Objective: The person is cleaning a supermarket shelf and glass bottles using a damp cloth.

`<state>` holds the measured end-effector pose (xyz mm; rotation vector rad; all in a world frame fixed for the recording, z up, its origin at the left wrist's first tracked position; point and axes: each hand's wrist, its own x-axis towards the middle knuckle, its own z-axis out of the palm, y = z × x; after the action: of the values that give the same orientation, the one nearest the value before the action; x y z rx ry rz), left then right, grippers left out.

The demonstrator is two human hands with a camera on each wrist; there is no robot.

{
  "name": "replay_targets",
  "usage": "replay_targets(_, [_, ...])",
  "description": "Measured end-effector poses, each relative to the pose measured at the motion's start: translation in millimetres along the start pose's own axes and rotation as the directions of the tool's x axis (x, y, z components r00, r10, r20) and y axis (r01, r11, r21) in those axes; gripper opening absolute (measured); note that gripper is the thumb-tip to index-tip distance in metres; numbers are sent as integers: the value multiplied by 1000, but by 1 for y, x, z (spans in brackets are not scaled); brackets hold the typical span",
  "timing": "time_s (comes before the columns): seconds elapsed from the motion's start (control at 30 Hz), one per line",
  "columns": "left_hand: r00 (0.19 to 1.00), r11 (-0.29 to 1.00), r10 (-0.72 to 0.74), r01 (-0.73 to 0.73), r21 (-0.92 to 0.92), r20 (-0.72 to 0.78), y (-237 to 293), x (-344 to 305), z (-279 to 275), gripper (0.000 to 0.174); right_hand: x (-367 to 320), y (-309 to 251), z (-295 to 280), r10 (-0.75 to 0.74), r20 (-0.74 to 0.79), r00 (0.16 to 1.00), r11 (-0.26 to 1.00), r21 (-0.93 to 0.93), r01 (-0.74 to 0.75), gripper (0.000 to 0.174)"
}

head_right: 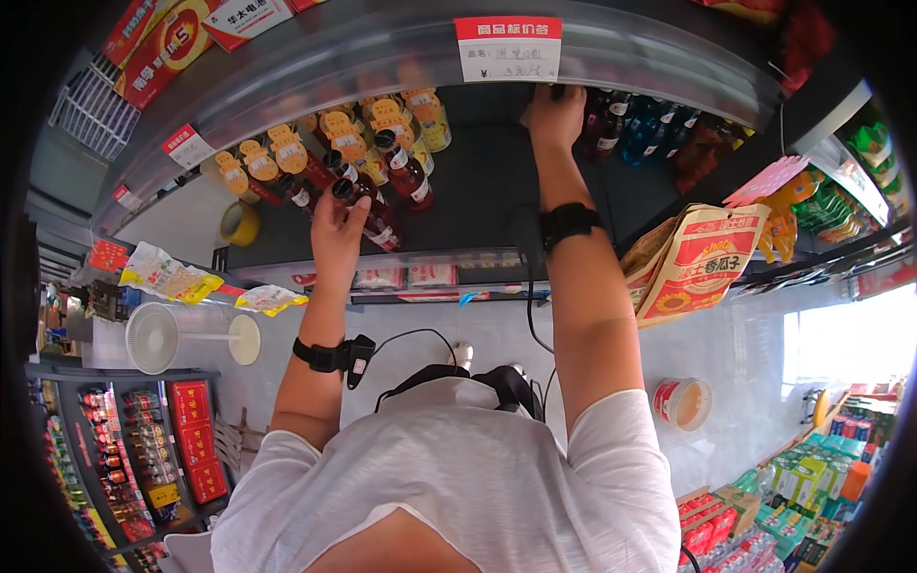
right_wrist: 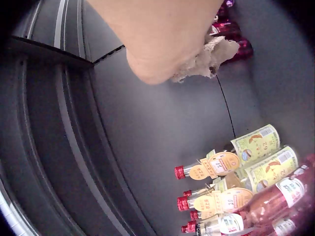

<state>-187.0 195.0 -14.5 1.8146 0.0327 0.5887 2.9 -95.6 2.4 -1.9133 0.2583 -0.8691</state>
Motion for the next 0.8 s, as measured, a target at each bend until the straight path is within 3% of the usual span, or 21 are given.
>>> replay_targets(0.07, [1000,1000,9,-9,14,4,-2,0,-1,41,7,-13,4,1,-64,998,996,-84,-6,41])
replay_targets(0.1, [1000,1000,9,-9,-1,9,-3,0,-1,40,28,39,32,-178,51,983,927,-326,185,43])
replay_targets(0.13, [1000,1000,9,-8,-17,14,-5,-1,-1,40,48,90,60,-349,164,923,768,-515,382,46])
replay_targets(0.17, [1000,999,9,-8,-33,17,-5,0,-2,39,44,67,48,-249,249,936,767,-539,347,46])
replay_targets(0.27, [1000,1000,18,-18,-16,16,-4,0,-1,38,31,21,27,-135,358,924,696,-630,345,50])
replay_targets(0.33, [1000,999,20,-19,-40,16,-5,0,-1,38,31,22,32,-23,245,969,867,-477,141,51])
replay_targets(0.47, [999,997,36,-36,-68,7,-4,-1,0,36,35,30,39,84,242,966,909,-415,25,50])
replay_targets(0.53, [999,997,36,-36,-70,3,-4,-2,0,36,38,56,51,-108,262,959,820,-521,235,49])
replay_targets(0.6, [999,998,45,-45,-47,-4,-5,-1,2,37,37,67,51,-159,222,962,856,-455,246,47])
replay_targets(0.67, [998,998,55,-55,5,-14,-6,-2,1,37,2,5,13,-44,133,990,981,-181,68,46])
replay_targets(0.7, [998,998,54,-54,21,-16,-6,-2,1,38,-10,-10,0,-48,142,989,992,-107,63,45])
replay_targets(0.8, [998,998,53,-52,39,-15,-5,-3,0,41,-30,-24,-13,-274,121,954,961,-5,277,39])
